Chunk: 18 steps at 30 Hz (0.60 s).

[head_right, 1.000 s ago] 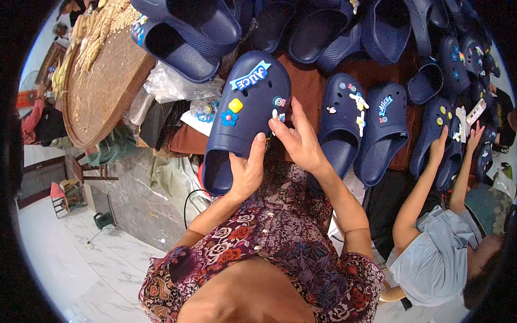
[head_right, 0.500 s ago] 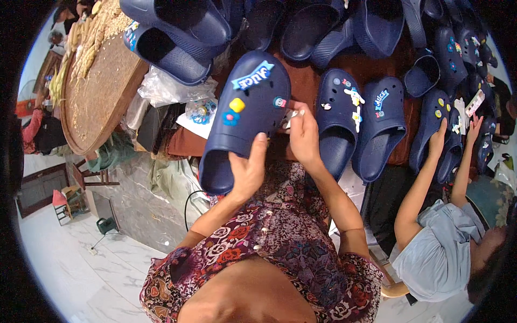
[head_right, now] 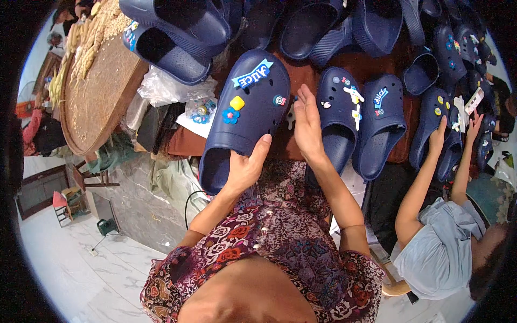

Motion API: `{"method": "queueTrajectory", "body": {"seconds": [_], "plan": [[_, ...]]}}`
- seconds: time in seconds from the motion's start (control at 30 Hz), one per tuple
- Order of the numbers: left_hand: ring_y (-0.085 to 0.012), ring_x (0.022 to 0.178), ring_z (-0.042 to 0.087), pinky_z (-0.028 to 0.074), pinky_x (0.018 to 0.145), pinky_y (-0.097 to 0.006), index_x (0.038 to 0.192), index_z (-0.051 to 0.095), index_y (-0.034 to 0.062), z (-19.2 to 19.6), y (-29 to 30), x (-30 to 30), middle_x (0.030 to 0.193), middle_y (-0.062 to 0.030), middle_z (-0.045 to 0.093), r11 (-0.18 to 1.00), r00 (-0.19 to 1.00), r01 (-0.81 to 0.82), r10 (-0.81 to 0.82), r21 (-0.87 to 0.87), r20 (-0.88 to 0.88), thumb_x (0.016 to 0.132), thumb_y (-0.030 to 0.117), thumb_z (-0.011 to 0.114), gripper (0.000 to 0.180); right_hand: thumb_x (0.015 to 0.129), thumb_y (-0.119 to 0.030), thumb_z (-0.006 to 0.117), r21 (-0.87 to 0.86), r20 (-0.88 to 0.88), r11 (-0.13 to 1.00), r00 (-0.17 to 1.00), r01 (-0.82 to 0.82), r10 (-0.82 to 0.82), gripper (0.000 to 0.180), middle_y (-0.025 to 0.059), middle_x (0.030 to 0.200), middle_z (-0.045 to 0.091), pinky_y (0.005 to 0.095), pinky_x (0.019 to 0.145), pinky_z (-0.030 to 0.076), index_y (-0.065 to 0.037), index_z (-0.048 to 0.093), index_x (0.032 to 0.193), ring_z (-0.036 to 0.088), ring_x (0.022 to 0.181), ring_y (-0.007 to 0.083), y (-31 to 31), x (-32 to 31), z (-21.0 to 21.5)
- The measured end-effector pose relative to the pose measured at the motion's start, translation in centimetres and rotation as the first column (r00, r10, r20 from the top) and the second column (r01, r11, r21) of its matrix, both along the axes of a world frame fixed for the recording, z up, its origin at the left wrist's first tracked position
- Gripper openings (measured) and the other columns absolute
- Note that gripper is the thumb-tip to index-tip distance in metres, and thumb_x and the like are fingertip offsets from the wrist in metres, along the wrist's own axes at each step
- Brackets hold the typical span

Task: Attaching decorative charms to rubber clogs.

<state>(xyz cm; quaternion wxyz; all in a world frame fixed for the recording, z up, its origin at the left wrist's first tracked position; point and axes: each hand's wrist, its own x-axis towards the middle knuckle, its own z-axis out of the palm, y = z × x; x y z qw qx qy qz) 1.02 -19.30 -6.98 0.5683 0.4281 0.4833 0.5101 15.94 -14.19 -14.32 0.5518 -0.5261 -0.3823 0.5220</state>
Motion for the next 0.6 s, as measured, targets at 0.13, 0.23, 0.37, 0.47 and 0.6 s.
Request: {"method": "queueTrajectory", "body": {"seconds": [0.13,0.23,0.37,0.47,0.6], "plan": [[-0.0161,0.111,0.059,0.047,0.096,-0.031,0.127,0.057,-0.0050,-0.2,0.1,-0.4,0.121,-0.0092,0.062,0.999,0.999,0.033,-0.033,-0.036,0.008,0.095,0.009,0.064,0.035,0.106,-0.022,0.045,0.045,0.028,0.999,0.999,-0.017,0.016,0.047,0.0172,0.138,0.050,0.0330,0.108,0.038,0.004,0.038,0.144,0.051,0.125,0.0224,0.1,-0.6,3.9],[-0.0167,0.107,0.059,0.048,0.093,-0.031,0.129,0.052,-0.0076,-0.4,0.0,-0.3,0.118,-0.0112,0.062,0.995,0.996,0.079,-0.081,-0.054,-0.044,0.094,0.007,0.062,0.039,0.103,-0.026,0.055,0.152,0.035,0.986,0.997,-0.074,0.069,0.044,0.0137,0.123,0.054,0.0311,0.093,0.046,0.001,0.045,0.136,0.058,0.104,0.0189,-0.1,-1.6,5.8],[-0.0157,0.101,0.059,0.048,0.090,-0.031,0.128,0.054,-0.0052,-0.5,0.1,0.2,0.112,-0.0081,0.062,0.995,0.996,0.083,-0.085,-0.046,-0.039,0.093,0.007,0.063,0.038,0.102,-0.032,0.056,0.160,0.513,0.983,0.858,-0.087,-0.008,0.047,0.0173,0.114,0.055,0.0377,0.086,0.049,0.002,0.047,0.133,0.059,0.100,0.0299,0.5,-1.6,5.6],[-0.0155,0.099,0.058,0.048,0.089,-0.031,0.128,0.054,-0.0045,-0.6,0.2,0.3,0.110,-0.0067,0.062,0.997,0.995,0.078,-0.080,-0.027,-0.054,0.093,0.007,0.062,0.037,0.103,-0.033,0.052,0.190,0.683,0.975,0.729,-0.116,-0.046,0.047,0.0205,0.111,0.054,0.0422,0.085,0.049,0.003,0.047,0.133,0.059,0.100,0.0389,0.6,-1.5,5.9],[-0.0159,0.101,0.059,0.048,0.090,-0.031,0.127,0.055,-0.0041,0.0,0.1,0.1,0.113,-0.0067,0.063,0.994,0.999,0.029,-0.031,-0.108,-0.018,0.093,0.006,0.063,0.037,0.104,-0.023,0.046,0.235,0.736,0.970,0.663,-0.056,-0.140,0.035,0.0220,0.104,0.060,0.0446,0.081,0.050,0.002,0.056,0.125,0.062,0.095,0.0417,0.8,-1.4,5.7]]}}
